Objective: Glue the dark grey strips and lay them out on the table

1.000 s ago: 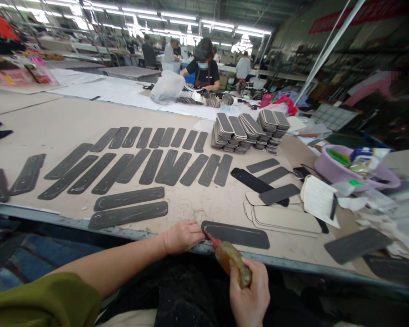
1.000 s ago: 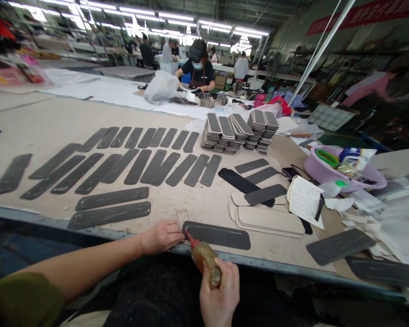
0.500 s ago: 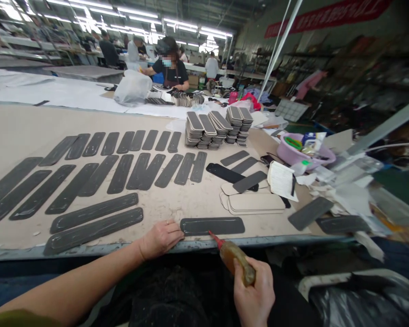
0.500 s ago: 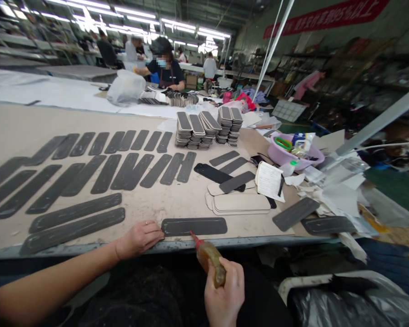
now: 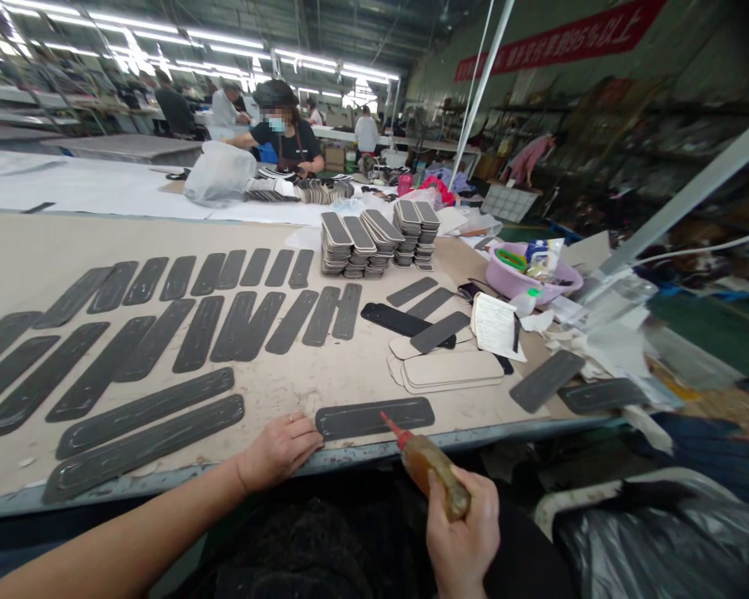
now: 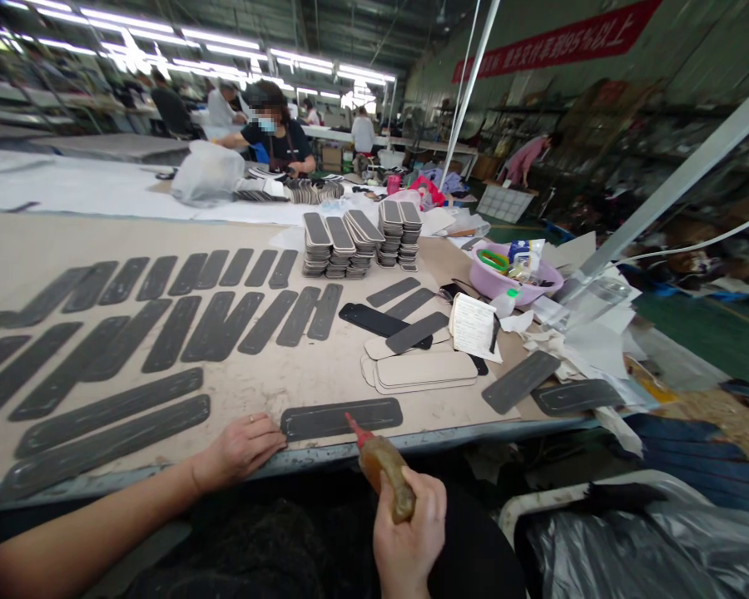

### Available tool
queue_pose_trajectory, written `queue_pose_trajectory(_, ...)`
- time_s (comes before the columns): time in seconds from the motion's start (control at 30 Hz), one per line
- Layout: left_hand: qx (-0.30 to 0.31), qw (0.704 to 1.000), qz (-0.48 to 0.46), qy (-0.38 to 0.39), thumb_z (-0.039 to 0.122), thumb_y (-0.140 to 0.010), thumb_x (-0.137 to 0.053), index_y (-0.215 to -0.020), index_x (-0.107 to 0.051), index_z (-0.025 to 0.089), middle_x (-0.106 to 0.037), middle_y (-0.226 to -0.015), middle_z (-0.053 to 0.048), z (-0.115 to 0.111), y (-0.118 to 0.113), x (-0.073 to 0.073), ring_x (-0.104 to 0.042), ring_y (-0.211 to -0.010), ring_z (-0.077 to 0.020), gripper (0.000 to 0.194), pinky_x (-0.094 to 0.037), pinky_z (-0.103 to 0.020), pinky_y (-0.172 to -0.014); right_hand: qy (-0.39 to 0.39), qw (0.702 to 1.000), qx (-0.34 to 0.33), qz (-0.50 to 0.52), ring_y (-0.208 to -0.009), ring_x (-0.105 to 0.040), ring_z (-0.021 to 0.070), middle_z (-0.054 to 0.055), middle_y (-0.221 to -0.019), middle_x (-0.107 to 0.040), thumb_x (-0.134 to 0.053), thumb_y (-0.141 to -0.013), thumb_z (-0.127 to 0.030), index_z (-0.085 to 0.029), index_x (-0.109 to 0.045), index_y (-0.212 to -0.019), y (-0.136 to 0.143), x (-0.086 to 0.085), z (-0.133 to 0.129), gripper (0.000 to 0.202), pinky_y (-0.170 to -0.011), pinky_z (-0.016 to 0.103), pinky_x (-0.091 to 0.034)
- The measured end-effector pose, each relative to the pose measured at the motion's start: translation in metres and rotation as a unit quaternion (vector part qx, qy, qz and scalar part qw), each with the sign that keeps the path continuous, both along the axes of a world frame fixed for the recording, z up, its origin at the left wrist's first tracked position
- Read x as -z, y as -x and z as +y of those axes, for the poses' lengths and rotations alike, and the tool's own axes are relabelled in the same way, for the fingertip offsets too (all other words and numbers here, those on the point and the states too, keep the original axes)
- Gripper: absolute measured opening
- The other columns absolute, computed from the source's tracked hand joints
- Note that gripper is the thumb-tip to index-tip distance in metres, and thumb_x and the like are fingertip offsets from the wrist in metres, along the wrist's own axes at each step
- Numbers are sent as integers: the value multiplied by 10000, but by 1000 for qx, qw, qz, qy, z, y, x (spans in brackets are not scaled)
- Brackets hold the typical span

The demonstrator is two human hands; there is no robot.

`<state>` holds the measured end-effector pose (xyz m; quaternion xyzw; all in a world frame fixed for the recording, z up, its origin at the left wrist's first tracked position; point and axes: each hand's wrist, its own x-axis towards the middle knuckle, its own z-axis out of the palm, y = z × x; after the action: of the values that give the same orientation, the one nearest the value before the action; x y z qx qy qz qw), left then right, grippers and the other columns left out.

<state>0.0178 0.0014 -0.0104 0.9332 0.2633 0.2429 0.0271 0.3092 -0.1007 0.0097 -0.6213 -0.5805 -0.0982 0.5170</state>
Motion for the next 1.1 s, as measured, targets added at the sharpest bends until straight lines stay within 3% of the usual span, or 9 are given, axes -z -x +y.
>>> queue_pose_trajectory(0.1,-3,1000,5,2,173,-950,-433,-883,-650,171,-603,-747,-47,0,-1,-3,-557,-702,-146,228,-494,-272,-681,37,994,-91,47,-765,-548,181,52,-856,-534,-595,-877,-222,-189,-552,-996,28,4,6,131,-664,321,-501)
queue_pose_trajectory(0.2,-9,1000,10,5,179,-955,-424,-878,-655,172,-602,-740,-50,0,-1,-3,-552,-688,-146,244,-495,-270,-663,51,991,-111,48,-775,-547,176,50,-859,-529,-571,-885,-192,-191,-561,-1004,35,10,10,119,-680,321,-506)
queue_pose_trajectory(0.43,0,1000,2,0,162,-944,-458,-876,-648,155,-603,-746,-50,0,-1,0,-538,-697,-151,202,-500,-284,-675,-7,996,80,-46,-773,-547,196,73,-837,-580,-684,-832,-249,-158,-571,-935,-19,7,8,178,-705,330,-481)
queue_pose_trajectory(0.53,1,1000,-2,8,153,-943,-460,-883,-647,151,-600,-752,-51,0,-2,-2,-539,-709,-150,196,-502,-281,-687,-17,992,112,-57,-744,-542,194,70,-817,-578,-695,-827,-269,-156,-572,-930,-25,3,5,197,-680,323,-472)
queue_pose_trajectory(0.73,-2,1000,-8,-1,165,-950,-447,-862,-648,154,-597,-745,-53,-1,-3,-6,-536,-706,-152,219,-494,-277,-676,40,998,-19,40,-784,-561,191,64,-861,-572,-636,-870,-284,-175,-558,-954,1,10,3,158,-703,319,-485)
queue_pose_trajectory(0.8,-3,1000,-7,-7,167,-951,-445,-861,-647,155,-597,-742,-52,-1,-2,-6,-534,-699,-151,221,-488,-275,-665,43,997,-24,51,-782,-563,190,61,-862,-575,-633,-872,-297,-179,-562,-957,0,11,3,162,-701,317,-482)
queue_pose_trajectory(1.0,-10,1000,6,5,164,-948,-450,-847,-642,157,-586,-738,-45,-1,-2,-2,-530,-700,-150,218,-478,-277,-668,1,989,149,-22,-738,-556,196,65,-820,-594,-667,-845,-381,-160,-586,-925,-36,6,6,249,-696,317,-464)
queue_pose_trajectory(1.1,-8,1000,4,6,156,-946,-453,-856,-641,156,-584,-740,-44,-1,-2,-2,-529,-705,-149,209,-483,-279,-685,0,985,164,-52,-731,-552,201,70,-807,-592,-642,-860,-403,-155,-584,-921,-40,3,7,262,-695,321,-461)
